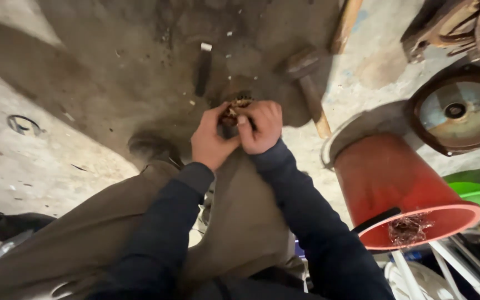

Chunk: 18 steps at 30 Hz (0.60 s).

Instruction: Dismantling an electric motor stator to extract copper wiring using a hammer, chisel, and pliers.

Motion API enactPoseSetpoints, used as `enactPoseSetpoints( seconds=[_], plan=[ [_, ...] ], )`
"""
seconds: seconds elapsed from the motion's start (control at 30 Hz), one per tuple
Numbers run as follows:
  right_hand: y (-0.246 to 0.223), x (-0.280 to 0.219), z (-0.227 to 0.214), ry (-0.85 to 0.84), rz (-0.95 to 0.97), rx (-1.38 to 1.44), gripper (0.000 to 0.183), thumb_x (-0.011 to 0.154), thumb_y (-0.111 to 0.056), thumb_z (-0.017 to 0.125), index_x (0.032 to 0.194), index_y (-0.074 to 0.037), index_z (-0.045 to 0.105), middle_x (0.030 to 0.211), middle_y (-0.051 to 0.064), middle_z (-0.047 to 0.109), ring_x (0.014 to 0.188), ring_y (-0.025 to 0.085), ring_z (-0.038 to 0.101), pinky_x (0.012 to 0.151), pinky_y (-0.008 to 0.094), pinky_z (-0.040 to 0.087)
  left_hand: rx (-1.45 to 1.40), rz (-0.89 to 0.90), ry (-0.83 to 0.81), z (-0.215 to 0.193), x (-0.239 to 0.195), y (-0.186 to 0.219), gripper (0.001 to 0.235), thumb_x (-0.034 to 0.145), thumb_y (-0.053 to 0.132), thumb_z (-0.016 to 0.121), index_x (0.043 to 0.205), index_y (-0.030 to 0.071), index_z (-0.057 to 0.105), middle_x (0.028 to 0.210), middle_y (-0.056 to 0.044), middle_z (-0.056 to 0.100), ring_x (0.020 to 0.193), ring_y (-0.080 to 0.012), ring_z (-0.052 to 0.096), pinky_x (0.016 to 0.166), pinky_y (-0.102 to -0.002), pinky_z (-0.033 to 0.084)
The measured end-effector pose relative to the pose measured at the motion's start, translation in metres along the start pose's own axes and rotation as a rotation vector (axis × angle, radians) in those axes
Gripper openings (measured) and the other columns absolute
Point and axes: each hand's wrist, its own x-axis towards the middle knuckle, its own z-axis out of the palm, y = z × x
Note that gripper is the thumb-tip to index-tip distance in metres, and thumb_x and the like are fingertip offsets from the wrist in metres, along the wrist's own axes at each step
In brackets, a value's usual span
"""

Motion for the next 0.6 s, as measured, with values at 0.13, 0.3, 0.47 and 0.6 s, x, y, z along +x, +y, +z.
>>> enactPoseSetpoints(
  seconds=[0.13, 0.3, 0.47, 0.6],
  plan=[
    [-0.007, 0.006, -0.005, -0.004, 0.021, -0.037, 0.013, 0.092, -0.013, 0.067, 0.103, -0.009, 0.073, 0.099, 0.009, 0.069, 0.099, 0.032, 0.063, 0.093, 0.044, 0.046, 0.035, -0.022, -0.282, -0.029, 0.025, -0.008, 0.066, 0.081, 0.039, 0.083, 0.135, 0.010, 0.060, 0.121, -0.010, 0.074, 0.112, -0.0247, 0.072, 0.094, -0.037, 0.055],
    [-0.014, 0.007, -0.006, -0.013, 0.052, -0.036, 0.018, 0.096, -0.014, 0.066, 0.111, -0.010, 0.074, 0.111, 0.009, 0.070, 0.108, 0.031, 0.063, 0.097, 0.044, 0.047, 0.238, -0.198, -0.165, -0.063, 0.085, -0.031, 0.055, 0.091, 0.045, 0.076, 0.132, 0.011, 0.062, 0.121, -0.015, 0.073, 0.111, -0.0328, 0.071, 0.094, -0.043, 0.055],
    [0.005, -0.004, -0.015, -0.029, 0.146, 0.115, 0.030, 0.097, -0.019, 0.064, 0.123, -0.002, 0.065, 0.127, 0.020, 0.063, 0.122, 0.039, 0.058, 0.109, 0.046, 0.045, 0.701, -0.215, -0.035, -0.026, 0.135, -0.044, 0.063, 0.084, 0.048, 0.078, 0.122, 0.004, 0.054, 0.106, -0.022, 0.069, 0.091, -0.0448, 0.068, 0.074, -0.055, 0.053],
    [0.034, -0.025, -0.034, -0.001, 0.285, 0.080, 0.031, 0.095, -0.014, 0.063, 0.122, 0.001, 0.063, 0.126, 0.021, 0.064, 0.121, 0.039, 0.061, 0.108, 0.045, 0.048, 0.632, -0.026, 0.056, -0.014, 0.129, -0.059, 0.050, 0.089, 0.041, 0.077, 0.121, 0.008, 0.057, 0.107, -0.019, 0.071, 0.088, -0.0431, 0.069, 0.068, -0.055, 0.053]
  ],
)
